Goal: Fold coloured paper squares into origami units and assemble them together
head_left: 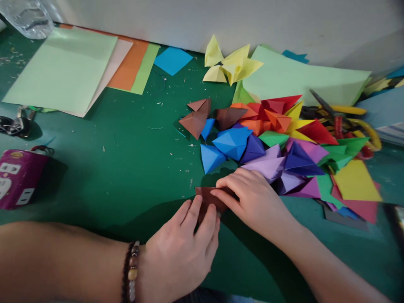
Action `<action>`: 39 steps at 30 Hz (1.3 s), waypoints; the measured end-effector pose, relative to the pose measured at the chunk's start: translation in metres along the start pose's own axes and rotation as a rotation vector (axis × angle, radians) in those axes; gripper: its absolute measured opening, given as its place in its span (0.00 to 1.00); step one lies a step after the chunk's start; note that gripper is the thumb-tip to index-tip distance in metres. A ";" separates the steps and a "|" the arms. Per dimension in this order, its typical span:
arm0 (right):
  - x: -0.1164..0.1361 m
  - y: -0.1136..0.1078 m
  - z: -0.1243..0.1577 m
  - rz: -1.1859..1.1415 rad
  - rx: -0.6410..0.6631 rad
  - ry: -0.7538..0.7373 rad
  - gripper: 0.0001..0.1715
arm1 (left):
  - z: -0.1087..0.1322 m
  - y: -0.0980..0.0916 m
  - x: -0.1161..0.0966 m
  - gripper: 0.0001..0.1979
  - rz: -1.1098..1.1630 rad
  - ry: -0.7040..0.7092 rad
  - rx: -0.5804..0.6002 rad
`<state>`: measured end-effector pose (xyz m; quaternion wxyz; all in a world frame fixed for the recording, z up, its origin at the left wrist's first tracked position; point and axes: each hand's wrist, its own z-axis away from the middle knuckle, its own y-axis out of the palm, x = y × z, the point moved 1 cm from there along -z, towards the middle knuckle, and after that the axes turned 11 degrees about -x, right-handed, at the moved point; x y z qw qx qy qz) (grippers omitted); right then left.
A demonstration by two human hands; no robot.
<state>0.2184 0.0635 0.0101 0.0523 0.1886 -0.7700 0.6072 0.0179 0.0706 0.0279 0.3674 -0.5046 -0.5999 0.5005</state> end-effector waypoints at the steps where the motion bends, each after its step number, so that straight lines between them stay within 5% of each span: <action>1: 0.000 0.000 0.000 0.001 -0.001 -0.001 0.14 | -0.002 -0.001 0.001 0.32 0.005 -0.008 0.008; 7: 0.000 0.000 0.000 0.006 -0.008 -0.012 0.14 | -0.012 -0.006 0.012 0.40 0.074 -0.012 0.094; 31: 0.000 0.000 -0.001 0.040 0.008 -0.015 0.16 | -0.013 -0.006 0.016 0.40 0.096 -0.017 0.091; 34: 0.000 -0.001 -0.001 0.053 -0.007 -0.032 0.16 | -0.021 -0.009 0.032 0.34 0.149 0.012 0.068; 37: 0.000 0.000 -0.001 0.055 -0.005 -0.043 0.15 | -0.033 -0.010 0.052 0.14 0.202 0.055 0.093; 39: 0.000 0.002 0.000 0.063 0.009 -0.038 0.15 | -0.038 -0.011 0.062 0.13 0.192 0.063 0.112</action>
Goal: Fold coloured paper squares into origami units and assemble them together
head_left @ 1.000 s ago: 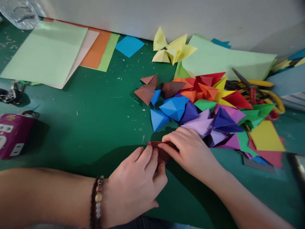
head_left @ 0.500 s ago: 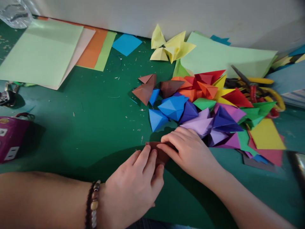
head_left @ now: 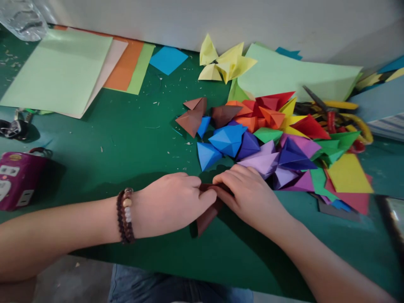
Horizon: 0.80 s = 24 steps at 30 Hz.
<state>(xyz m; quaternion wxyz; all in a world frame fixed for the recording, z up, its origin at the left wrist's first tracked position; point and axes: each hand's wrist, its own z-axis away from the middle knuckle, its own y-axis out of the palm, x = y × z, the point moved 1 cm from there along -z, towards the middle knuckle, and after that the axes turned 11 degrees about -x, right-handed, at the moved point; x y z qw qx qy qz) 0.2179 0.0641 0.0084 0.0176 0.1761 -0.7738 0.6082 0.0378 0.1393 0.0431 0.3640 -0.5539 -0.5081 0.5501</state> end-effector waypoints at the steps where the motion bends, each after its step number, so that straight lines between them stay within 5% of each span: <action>1: 0.000 0.001 0.000 0.006 0.001 0.005 0.14 | -0.002 -0.001 0.003 0.13 -0.004 -0.004 0.014; 6: 0.006 -0.008 0.007 0.053 -0.176 0.005 0.11 | -0.002 0.001 0.005 0.11 -0.017 -0.011 0.046; 9: 0.022 -0.023 0.013 0.079 -0.336 -0.128 0.05 | -0.001 0.004 0.006 0.08 0.004 0.001 0.030; 13: 0.045 -0.033 0.016 0.039 -0.225 -0.315 0.06 | -0.001 0.008 0.006 0.07 0.035 -0.028 0.002; 24: 0.055 -0.025 0.007 0.118 0.023 -0.409 0.14 | -0.001 0.014 0.000 0.10 0.044 -0.058 -0.089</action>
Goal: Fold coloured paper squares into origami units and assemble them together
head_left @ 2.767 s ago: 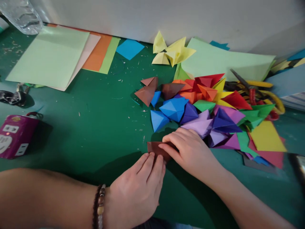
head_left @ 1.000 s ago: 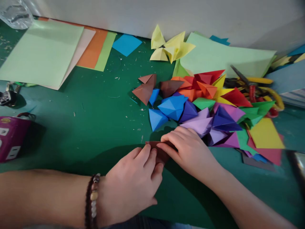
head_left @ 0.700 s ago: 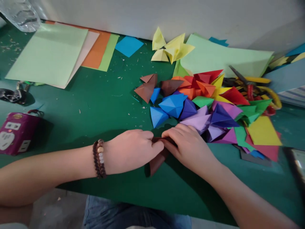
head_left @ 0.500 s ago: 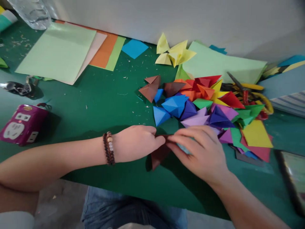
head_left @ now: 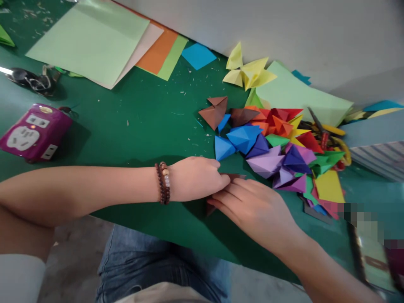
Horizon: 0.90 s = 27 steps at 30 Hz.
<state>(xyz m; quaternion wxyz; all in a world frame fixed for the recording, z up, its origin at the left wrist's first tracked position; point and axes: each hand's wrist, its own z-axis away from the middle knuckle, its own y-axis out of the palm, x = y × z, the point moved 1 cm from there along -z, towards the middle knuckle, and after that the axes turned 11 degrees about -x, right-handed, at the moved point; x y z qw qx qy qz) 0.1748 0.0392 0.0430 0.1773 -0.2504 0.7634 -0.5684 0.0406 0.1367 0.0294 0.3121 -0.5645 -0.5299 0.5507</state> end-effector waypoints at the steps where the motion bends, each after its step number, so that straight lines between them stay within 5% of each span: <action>1: 0.001 -0.001 0.000 0.008 0.019 0.000 0.14 | 0.000 0.000 0.000 0.11 0.005 -0.003 -0.008; 15: 0.015 -0.002 -0.002 0.128 0.077 0.048 0.15 | 0.002 0.000 -0.004 0.08 0.018 -0.025 -0.004; 23: 0.018 -0.003 -0.001 0.157 0.085 0.067 0.13 | 0.001 -0.003 -0.003 0.17 0.019 -0.019 -0.003; 27: 0.020 -0.002 0.002 0.168 0.064 0.067 0.12 | 0.003 -0.002 -0.003 0.13 0.002 -0.014 -0.002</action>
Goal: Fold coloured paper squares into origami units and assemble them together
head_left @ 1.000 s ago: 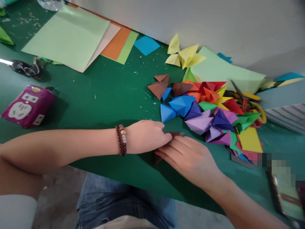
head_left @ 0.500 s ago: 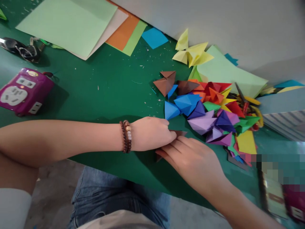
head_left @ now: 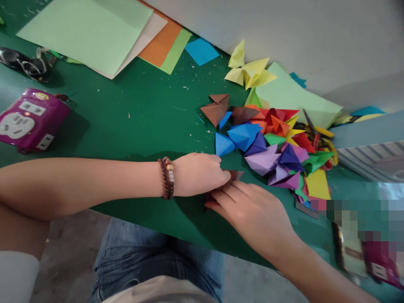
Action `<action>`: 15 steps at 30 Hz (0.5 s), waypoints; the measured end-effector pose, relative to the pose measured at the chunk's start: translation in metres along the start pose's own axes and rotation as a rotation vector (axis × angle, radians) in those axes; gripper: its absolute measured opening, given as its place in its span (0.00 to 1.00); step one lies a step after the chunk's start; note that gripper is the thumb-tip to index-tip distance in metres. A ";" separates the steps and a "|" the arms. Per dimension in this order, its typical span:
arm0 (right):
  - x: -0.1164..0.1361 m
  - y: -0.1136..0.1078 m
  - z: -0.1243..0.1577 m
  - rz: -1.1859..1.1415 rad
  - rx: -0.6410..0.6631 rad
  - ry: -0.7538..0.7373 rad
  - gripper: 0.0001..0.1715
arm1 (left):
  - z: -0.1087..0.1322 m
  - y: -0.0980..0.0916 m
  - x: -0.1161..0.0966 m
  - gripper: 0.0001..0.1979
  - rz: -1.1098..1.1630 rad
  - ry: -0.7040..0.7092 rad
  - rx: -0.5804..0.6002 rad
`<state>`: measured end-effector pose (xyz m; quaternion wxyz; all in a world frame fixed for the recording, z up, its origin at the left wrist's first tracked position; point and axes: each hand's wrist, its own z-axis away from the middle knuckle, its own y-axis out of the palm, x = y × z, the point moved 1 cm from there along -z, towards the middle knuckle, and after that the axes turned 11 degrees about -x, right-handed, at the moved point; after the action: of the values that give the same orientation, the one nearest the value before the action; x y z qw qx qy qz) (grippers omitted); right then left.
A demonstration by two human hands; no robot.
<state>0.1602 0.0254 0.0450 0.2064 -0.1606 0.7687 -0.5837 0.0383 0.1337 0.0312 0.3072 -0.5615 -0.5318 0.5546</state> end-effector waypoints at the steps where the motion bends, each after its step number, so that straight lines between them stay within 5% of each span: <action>1: 0.000 0.000 0.001 0.001 -0.008 0.005 0.11 | 0.000 0.000 0.000 0.12 -0.006 0.001 -0.003; 15: -0.004 0.008 0.015 -0.027 -0.086 0.017 0.14 | 0.000 0.009 -0.001 0.08 -0.044 0.033 -0.045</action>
<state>0.1712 0.0171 0.0348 0.1848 -0.1746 0.7926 -0.5543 0.0409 0.1306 0.0231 0.3155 -0.5655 -0.5513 0.5261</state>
